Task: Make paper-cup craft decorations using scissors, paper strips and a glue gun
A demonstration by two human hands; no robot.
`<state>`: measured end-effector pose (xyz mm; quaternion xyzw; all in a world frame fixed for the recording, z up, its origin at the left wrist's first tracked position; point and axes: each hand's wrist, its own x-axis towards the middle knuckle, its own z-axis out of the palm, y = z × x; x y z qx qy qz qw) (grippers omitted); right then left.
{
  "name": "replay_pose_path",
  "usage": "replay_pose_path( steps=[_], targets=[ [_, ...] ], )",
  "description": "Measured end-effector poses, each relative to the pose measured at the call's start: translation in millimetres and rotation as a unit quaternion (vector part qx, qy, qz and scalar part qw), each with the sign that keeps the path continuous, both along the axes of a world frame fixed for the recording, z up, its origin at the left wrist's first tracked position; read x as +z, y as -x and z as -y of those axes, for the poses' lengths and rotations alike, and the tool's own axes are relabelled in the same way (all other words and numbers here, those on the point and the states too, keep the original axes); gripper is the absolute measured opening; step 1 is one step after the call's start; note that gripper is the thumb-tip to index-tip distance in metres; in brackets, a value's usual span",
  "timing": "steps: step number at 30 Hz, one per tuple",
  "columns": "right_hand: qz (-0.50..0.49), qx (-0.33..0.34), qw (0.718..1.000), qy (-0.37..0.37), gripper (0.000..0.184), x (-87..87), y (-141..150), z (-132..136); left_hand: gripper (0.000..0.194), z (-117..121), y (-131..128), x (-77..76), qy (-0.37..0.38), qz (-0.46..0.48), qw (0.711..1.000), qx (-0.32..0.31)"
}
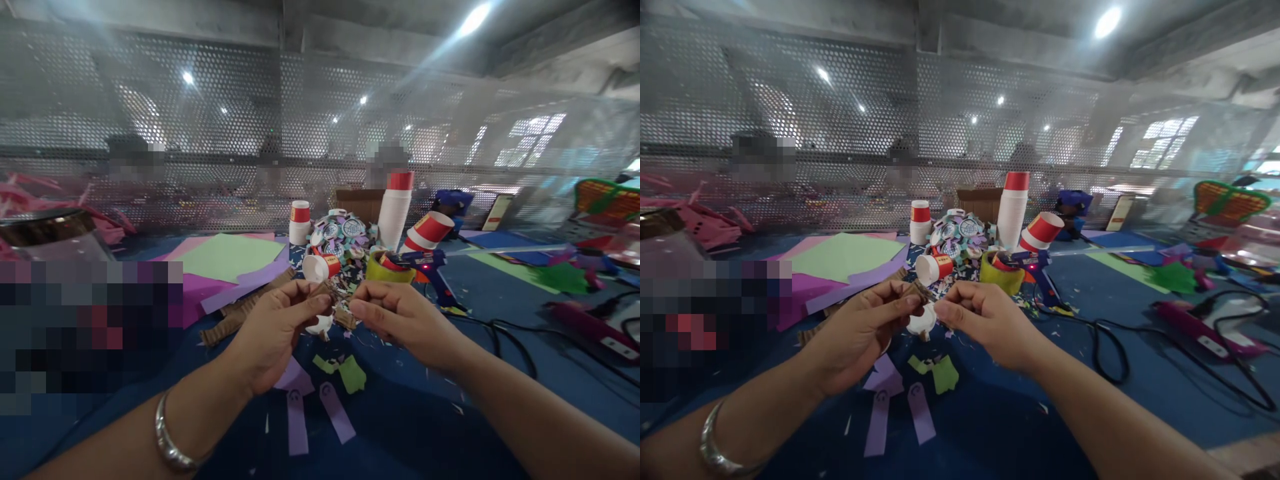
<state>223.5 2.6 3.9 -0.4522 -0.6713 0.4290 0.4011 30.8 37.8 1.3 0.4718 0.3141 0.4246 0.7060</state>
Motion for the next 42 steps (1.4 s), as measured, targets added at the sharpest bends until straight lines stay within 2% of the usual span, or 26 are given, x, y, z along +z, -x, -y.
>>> replay_pose_path(
  steps=[7, 13, 18, 28, 33, 36, 42],
  targets=[
    [-0.04, -0.004, 0.999, 0.027, 0.036, -1.2, 1, 0, 0.017, 0, -2, -1.1, -0.008, -0.003, 1.0, 0.004],
    [-0.059, 0.008, 0.998, 0.029, 0.035, -1.1, 2, 0, 0.016, 5, -4, -1.8, -0.008, -0.019, 0.999, -0.044],
    [-0.05, 0.012, 0.998, 0.029, 0.037, -0.6, 2, 1, 0.016, 5, -4, -3.1, -0.01, -0.027, 0.999, -0.041],
    [-0.005, -0.008, 1.0, -0.006, 0.036, 0.2, 3, 2, 0.023, 5, -3, 0.7, -0.017, -0.048, 0.997, -0.05],
    [0.029, -0.018, 0.999, -0.024, 0.039, 1.1, 4, 2, 0.027, 3, 0, 4.4, -0.036, -0.108, 0.992, -0.05],
    [0.052, -0.022, 0.998, -0.034, 0.04, 0.0, 4, 2, 0.023, 2, 3, 8.9, -0.021, -0.137, 0.989, -0.059],
    [0.092, -0.028, 0.994, -0.045, 0.04, 0.3, 4, 3, 0.019, 3, 5, 16.2, 0.018, -0.119, 0.991, -0.063]
  ],
)
